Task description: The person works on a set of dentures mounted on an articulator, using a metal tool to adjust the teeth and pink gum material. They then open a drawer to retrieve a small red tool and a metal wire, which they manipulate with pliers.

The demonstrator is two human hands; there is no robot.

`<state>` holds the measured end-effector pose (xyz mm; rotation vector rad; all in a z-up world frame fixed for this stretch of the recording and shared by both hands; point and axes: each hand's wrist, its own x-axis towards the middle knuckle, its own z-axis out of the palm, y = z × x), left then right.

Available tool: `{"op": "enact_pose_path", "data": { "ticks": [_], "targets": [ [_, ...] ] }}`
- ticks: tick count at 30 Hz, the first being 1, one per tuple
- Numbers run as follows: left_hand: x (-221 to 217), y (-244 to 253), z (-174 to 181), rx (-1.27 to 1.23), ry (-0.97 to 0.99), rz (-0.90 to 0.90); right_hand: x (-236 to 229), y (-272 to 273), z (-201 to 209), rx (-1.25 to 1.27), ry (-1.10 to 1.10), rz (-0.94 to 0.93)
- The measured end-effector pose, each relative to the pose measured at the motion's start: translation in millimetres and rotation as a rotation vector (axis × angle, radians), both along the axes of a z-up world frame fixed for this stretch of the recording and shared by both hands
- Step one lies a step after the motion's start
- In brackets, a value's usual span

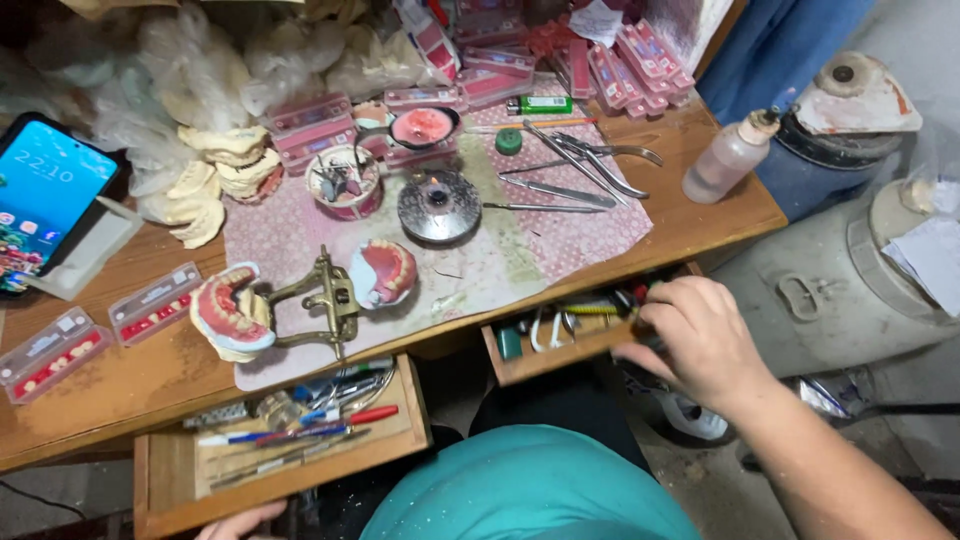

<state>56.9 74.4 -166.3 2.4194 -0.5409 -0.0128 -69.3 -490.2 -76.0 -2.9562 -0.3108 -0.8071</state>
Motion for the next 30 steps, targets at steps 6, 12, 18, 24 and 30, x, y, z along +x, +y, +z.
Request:
{"op": "enact_pose_path", "data": {
  "ticks": [6,12,18,24,30],
  "targets": [
    [42,-16,-28,0.113,-0.199,-0.048,66,8,25,0.096,0.027,-0.102],
    [72,-43,12,0.044,-0.167,-0.158,141,-36,38,-0.096,0.132,-0.628],
    [76,-51,41,-0.02,-0.12,-0.198,161,-48,26,-0.375,0.421,-0.783],
    [71,-69,99,-0.092,-0.319,-0.123,130,-92,-8,-0.271,-0.002,-0.604],
    [70,-113,139,-0.315,-0.416,-0.18,117,5,8,1.197,-0.311,-0.029]
  ]
}}
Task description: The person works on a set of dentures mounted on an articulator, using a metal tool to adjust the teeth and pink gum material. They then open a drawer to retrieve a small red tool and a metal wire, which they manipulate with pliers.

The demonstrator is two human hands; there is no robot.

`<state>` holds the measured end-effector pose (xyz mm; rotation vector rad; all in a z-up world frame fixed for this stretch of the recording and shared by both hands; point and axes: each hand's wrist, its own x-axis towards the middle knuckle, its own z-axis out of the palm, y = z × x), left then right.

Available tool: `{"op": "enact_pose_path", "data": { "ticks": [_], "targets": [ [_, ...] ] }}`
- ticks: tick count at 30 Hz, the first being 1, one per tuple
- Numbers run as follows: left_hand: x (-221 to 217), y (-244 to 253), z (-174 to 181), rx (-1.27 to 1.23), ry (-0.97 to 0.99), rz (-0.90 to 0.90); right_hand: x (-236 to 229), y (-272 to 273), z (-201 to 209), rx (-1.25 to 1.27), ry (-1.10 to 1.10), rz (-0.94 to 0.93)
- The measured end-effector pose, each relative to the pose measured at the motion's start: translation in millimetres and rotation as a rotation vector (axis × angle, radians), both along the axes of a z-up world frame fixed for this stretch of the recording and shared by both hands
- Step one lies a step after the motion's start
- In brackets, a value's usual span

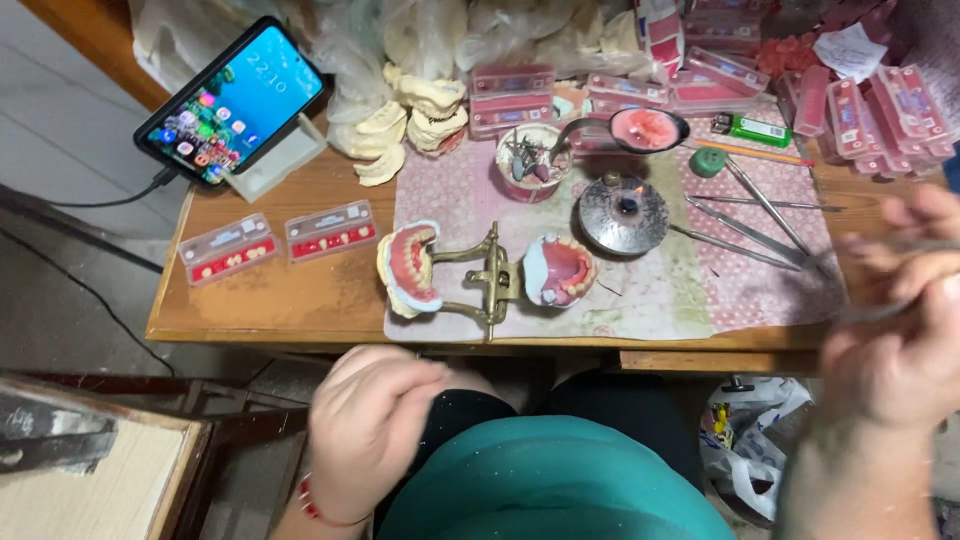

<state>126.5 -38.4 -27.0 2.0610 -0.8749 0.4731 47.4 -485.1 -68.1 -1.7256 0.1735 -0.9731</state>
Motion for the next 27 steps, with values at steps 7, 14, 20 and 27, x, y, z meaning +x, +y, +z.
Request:
{"op": "enact_pose_path", "data": {
  "ticks": [7,14,20,27],
  "targets": [
    [-3,-58,24,-0.171,-0.079,-0.119,0,160,33,0.363,0.024,0.419],
    [-10,-78,39,-0.113,-0.394,-0.135,1,187,56,-0.002,0.218,0.432],
    [-14,-75,45,-0.084,-0.402,-0.177,4,189,62,-0.114,0.173,0.388],
    [-6,-65,41,-0.135,-0.105,-0.054,3,165,57,-0.276,0.138,0.278]
  ]
}}
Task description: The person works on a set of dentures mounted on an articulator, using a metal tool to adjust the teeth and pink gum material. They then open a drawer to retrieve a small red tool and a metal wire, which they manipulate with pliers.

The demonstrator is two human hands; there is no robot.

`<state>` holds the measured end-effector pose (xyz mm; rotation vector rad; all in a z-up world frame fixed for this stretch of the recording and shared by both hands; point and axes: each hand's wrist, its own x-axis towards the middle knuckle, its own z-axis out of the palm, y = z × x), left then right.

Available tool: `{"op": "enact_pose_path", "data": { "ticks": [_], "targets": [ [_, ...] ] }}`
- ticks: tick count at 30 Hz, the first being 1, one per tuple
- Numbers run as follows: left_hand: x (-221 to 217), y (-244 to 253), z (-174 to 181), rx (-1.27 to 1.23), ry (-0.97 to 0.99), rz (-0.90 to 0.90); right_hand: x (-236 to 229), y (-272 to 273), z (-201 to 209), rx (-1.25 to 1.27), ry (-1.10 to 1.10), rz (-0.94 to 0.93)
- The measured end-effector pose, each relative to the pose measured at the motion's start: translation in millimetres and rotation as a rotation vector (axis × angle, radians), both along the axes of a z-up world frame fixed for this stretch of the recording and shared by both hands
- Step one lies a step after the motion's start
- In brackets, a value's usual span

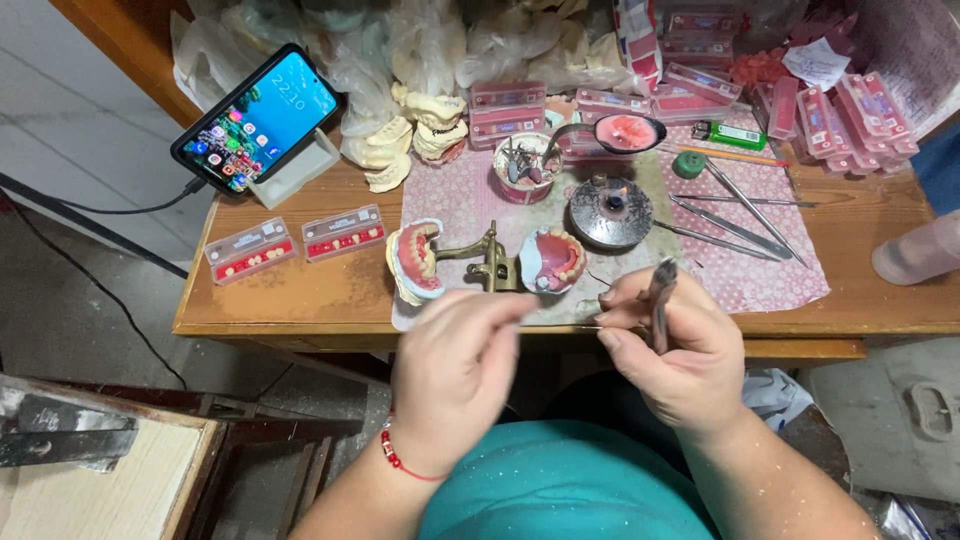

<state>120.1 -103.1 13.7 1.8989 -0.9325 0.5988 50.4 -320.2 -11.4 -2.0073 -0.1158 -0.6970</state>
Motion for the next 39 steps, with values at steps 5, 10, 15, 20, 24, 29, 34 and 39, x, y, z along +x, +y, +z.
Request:
{"op": "enact_pose_path", "data": {
  "ticks": [5,10,15,20,24,29,34,39],
  "targets": [
    [-4,-17,-7,-0.031,0.374,-0.256,4,-4,7,-0.096,-0.106,0.193],
    [-5,-22,-10,-0.075,0.635,-0.292,3,-10,7,-0.133,-0.116,0.277],
    [-6,-23,-11,-0.125,0.694,-0.311,-2,-11,3,-0.122,-0.096,0.277],
    [-18,-22,-13,-0.518,0.571,-0.333,-14,5,-4,-0.05,0.039,0.234],
    [-23,-23,-9,-0.55,0.59,-0.366,-15,12,-7,-0.069,0.068,0.289],
    [-22,-24,-10,-0.549,0.527,-0.366,-15,12,-10,-0.098,0.098,0.272],
    [-21,-23,-11,-0.522,0.521,-0.353,-16,12,-17,-0.086,0.104,0.25],
    [-19,-22,-14,-0.524,0.535,-0.379,-16,13,-20,-0.074,0.118,0.225]
  ]
}}
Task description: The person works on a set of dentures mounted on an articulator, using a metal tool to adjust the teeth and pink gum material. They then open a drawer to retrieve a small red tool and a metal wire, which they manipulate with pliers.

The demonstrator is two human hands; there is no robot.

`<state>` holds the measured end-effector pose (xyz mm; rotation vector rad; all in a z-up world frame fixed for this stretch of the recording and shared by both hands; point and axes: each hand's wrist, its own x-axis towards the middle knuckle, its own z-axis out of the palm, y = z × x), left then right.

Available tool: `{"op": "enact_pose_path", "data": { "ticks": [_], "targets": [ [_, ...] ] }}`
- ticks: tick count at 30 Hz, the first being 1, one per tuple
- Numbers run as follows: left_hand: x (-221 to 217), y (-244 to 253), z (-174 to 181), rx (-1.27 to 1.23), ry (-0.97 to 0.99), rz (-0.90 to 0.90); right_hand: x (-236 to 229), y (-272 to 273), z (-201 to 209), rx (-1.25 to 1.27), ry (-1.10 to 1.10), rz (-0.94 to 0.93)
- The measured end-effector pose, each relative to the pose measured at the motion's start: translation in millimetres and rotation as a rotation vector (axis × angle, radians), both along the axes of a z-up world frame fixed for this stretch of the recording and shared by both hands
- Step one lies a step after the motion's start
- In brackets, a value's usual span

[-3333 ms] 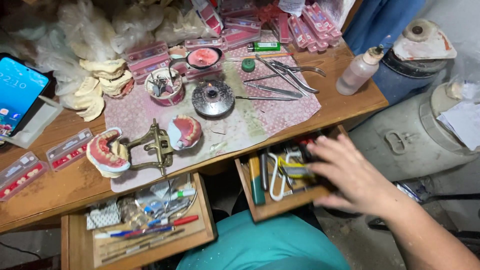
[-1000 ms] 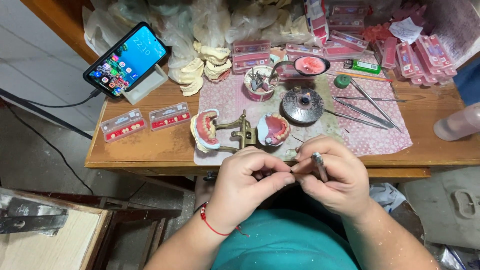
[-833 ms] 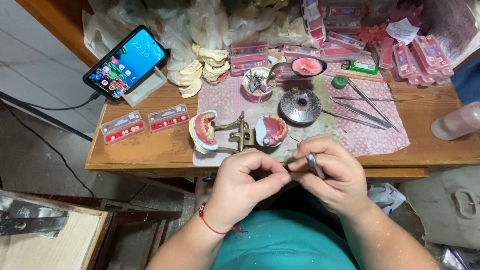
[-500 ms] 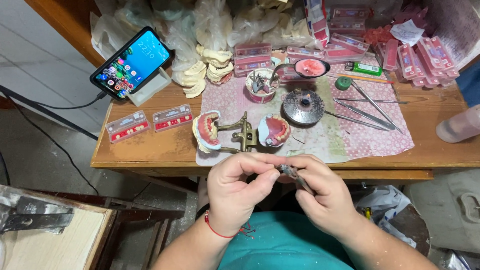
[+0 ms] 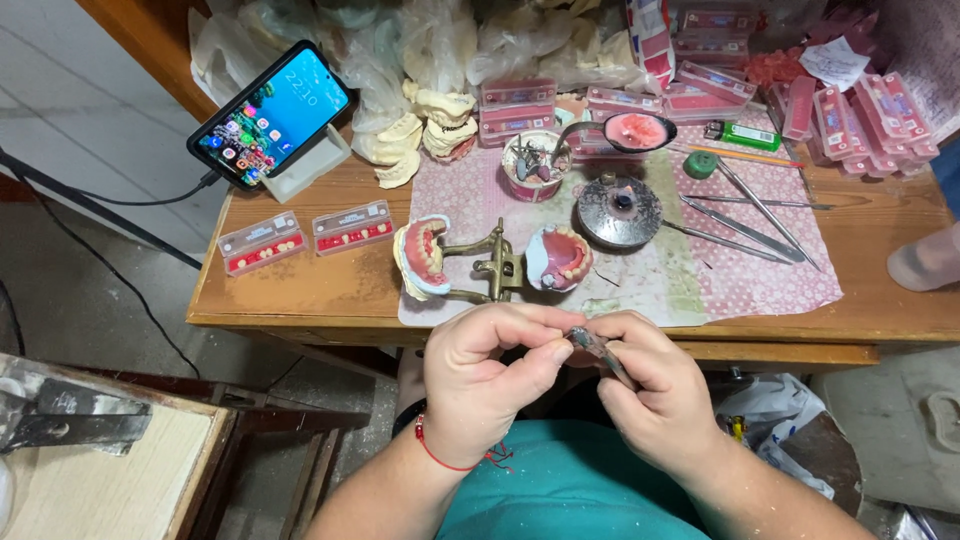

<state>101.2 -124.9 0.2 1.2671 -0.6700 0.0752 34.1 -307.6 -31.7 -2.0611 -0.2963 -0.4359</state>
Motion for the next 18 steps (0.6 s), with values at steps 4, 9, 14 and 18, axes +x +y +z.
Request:
{"op": "enact_pose_path", "data": {
  "ticks": [4,9,14,18],
  "targets": [
    [1,1,0,-0.002,-0.006,-0.016,-1,2,2,0.006,-0.005,-0.011],
    [1,-1,-6,-0.005,0.028,-0.027,-2,3,1,0.022,-0.018,-0.018],
    [0,-4,-10,0.015,0.171,-0.09,-2,-2,-6,-0.042,-0.057,-0.099],
    [1,-5,-12,0.017,0.189,-0.094,-1,-5,-10,-0.098,-0.085,-0.114]
  ]
}}
